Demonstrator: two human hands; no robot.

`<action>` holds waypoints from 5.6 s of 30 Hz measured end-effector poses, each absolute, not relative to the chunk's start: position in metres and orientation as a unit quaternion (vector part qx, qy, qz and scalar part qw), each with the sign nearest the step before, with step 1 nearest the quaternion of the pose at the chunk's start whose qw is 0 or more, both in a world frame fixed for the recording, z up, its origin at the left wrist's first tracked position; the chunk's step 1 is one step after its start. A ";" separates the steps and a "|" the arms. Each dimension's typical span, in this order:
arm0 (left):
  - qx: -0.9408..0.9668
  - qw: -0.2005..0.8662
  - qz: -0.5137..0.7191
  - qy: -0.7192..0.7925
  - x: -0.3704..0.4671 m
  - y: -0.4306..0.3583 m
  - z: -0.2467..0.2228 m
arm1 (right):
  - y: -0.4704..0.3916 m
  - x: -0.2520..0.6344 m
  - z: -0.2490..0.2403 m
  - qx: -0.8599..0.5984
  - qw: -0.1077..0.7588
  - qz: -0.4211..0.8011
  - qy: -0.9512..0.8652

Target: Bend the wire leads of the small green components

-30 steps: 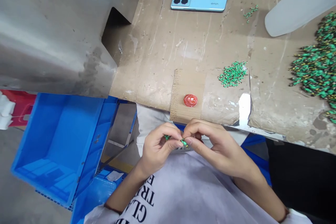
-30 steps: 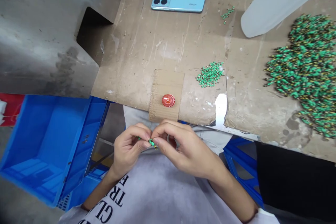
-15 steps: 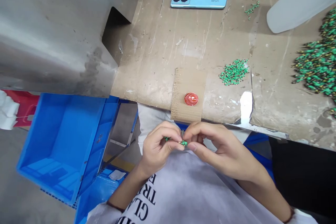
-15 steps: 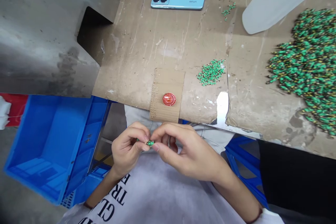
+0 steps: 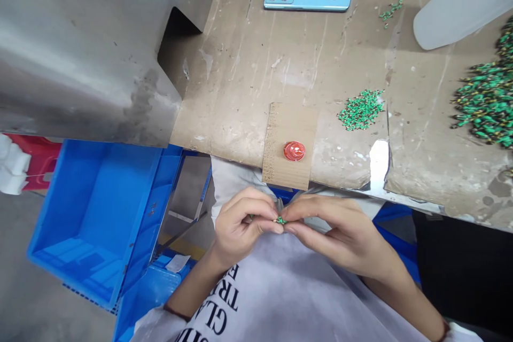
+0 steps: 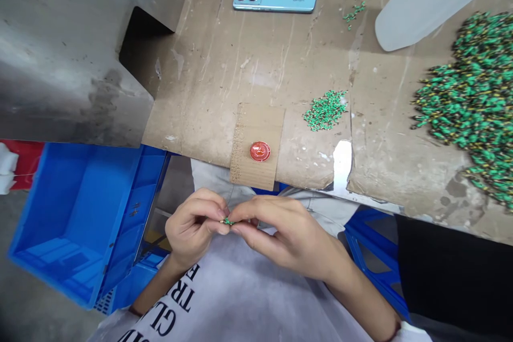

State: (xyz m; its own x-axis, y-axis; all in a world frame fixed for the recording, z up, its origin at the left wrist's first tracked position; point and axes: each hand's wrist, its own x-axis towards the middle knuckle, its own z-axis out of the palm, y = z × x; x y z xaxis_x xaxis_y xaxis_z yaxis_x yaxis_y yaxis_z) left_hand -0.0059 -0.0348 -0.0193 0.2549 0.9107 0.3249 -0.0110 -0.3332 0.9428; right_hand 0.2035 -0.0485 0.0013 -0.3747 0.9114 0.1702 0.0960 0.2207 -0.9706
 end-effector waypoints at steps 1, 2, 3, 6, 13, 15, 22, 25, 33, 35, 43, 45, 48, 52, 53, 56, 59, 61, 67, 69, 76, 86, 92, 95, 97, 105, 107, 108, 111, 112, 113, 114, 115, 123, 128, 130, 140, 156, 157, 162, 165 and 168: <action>0.648 0.456 0.501 0.347 -0.006 -0.035 -0.019 | -0.049 0.204 0.000 -0.373 0.412 0.486 -0.674; 0.652 0.451 0.502 0.345 -0.007 -0.035 -0.019 | -0.049 0.204 0.000 -0.368 0.414 0.477 -0.682; 0.656 0.448 0.501 0.343 -0.007 -0.034 -0.019 | -0.049 0.204 -0.001 -0.365 0.417 0.468 -0.688; 0.667 0.439 0.494 0.344 -0.007 -0.034 -0.018 | -0.048 0.204 -0.001 -0.367 0.419 0.450 -0.698; 0.662 0.447 0.493 0.345 -0.006 -0.036 -0.015 | -0.048 0.204 -0.005 -0.313 0.447 0.407 -0.732; 0.649 0.460 0.498 0.346 -0.005 -0.037 -0.015 | -0.048 0.204 -0.009 -0.311 0.458 0.376 -0.743; 0.634 0.496 0.449 0.388 -0.004 -0.042 -0.003 | -0.057 0.207 -0.013 -0.321 0.464 0.280 -0.777; 0.637 0.495 0.435 0.400 -0.003 -0.043 0.002 | -0.061 0.209 -0.003 -0.354 0.428 0.275 -0.785; 0.677 0.435 0.435 0.405 0.000 -0.043 0.005 | -0.060 0.210 0.003 -0.376 0.400 0.284 -0.786; 0.678 0.424 0.432 0.417 0.000 -0.043 0.006 | -0.060 0.210 0.002 -0.372 0.393 0.268 -0.797; 0.588 0.538 0.397 0.456 0.001 -0.045 0.009 | -0.060 0.209 -0.002 -0.361 0.404 0.231 -0.808; 0.557 0.576 0.397 0.447 0.002 -0.043 0.009 | -0.059 0.209 -0.005 -0.356 0.418 0.229 -0.804; 0.525 0.604 0.400 0.446 0.004 -0.039 0.009 | -0.058 0.207 -0.009 -0.346 0.426 0.227 -0.805; 0.512 0.613 0.395 0.454 0.004 -0.036 0.011 | -0.058 0.206 -0.009 -0.342 0.421 0.227 -0.809; 0.508 0.617 0.393 0.455 0.004 -0.036 0.012 | -0.058 0.206 -0.008 -0.342 0.419 0.228 -0.810; 0.496 0.629 0.385 0.459 0.003 -0.036 0.015 | -0.057 0.206 -0.005 -0.349 0.414 0.219 -0.812; 0.494 0.630 0.377 0.466 0.003 -0.036 0.018 | -0.056 0.205 -0.004 -0.350 0.415 0.203 -0.815; 0.494 0.634 0.366 0.469 0.002 -0.036 0.018 | -0.054 0.205 -0.007 -0.347 0.419 0.196 -0.816; 0.502 0.619 0.350 0.492 0.002 -0.036 0.018 | -0.052 0.203 -0.015 -0.334 0.432 0.170 -0.820; 0.511 0.602 0.349 0.504 0.003 -0.037 0.017 | -0.052 0.202 -0.016 -0.332 0.433 0.165 -0.822; 0.538 0.564 0.353 0.518 0.006 -0.040 0.013 | -0.053 0.203 -0.022 -0.323 0.438 0.171 -0.821; 0.552 0.544 0.373 0.510 0.006 -0.041 0.010 | -0.052 0.199 -0.027 -0.327 0.473 0.167 -0.801; 0.547 0.553 0.390 0.493 0.007 -0.039 0.006 | -0.051 0.193 -0.024 -0.339 0.489 0.212 -0.775; 0.534 0.564 0.390 0.495 0.008 -0.036 0.006 | -0.052 0.189 -0.025 -0.343 0.502 0.237 -0.758; 0.521 0.575 0.382 0.503 0.008 -0.035 0.007 | -0.052 0.188 -0.024 -0.345 0.503 0.244 -0.754; 0.509 0.627 0.367 0.461 0.000 -0.036 0.011 | -0.052 0.192 -0.018 -0.361 0.526 0.351 -0.686; 0.530 0.604 0.400 0.441 -0.002 -0.036 0.009 | -0.054 0.193 -0.017 -0.367 0.548 0.389 -0.643; 0.548 0.585 0.423 0.424 -0.002 -0.035 0.006 | -0.056 0.194 -0.016 -0.372 0.552 0.402 -0.629; 0.603 0.524 0.478 0.364 -0.002 -0.034 -0.001 | -0.058 0.193 -0.014 -0.373 0.539 0.430 -0.621; 0.614 0.513 0.486 0.352 -0.002 -0.034 -0.002 | -0.058 0.193 -0.013 -0.368 0.534 0.437 -0.623; 0.619 0.509 0.489 0.344 -0.002 -0.033 -0.003 | -0.058 0.193 -0.012 -0.361 0.530 0.445 -0.625; 0.621 0.510 0.489 0.339 -0.002 -0.033 -0.004 | -0.058 0.193 -0.010 -0.355 0.527 0.451 -0.627; 0.621 0.512 0.490 0.335 -0.002 -0.033 -0.004 | -0.057 0.193 -0.009 -0.352 0.524 0.456 -0.627; 0.626 0.526 0.489 0.303 -0.003 -0.031 -0.004 | -0.055 0.197 -0.004 -0.359 0.495 0.490 -0.621; 0.624 0.532 0.487 0.300 -0.001 -0.030 -0.005 | -0.054 0.198 -0.002 -0.359 0.488 0.515 -0.607; 0.612 0.537 0.494 0.304 0.000 -0.032 -0.006 | -0.054 0.198 -0.002 -0.354 0.491 0.518 -0.604; 0.571 0.540 0.536 0.309 0.007 -0.035 -0.010 | -0.055 0.197 -0.005 -0.358 0.500 0.499 -0.610; 0.608 0.525 0.514 0.301 -0.002 -0.043 -0.015 | -0.054 0.197 -0.003 -0.372 0.435 0.561 -0.599; 0.610 0.526 0.513 0.297 -0.001 -0.043 -0.016 | -0.054 0.198 -0.002 -0.372 0.433 0.559 -0.601; 0.583 0.547 0.526 0.290 0.005 -0.041 -0.016 | -0.051 0.203 0.001 -0.367 0.421 0.528 -0.640; 0.573 0.551 0.536 0.285 0.007 -0.038 -0.011 | -0.050 0.204 0.003 -0.363 0.425 0.501 -0.661; 0.576 0.546 0.539 0.282 0.007 -0.035 -0.009 | -0.049 0.203 0.003 -0.358 0.432 0.474 -0.678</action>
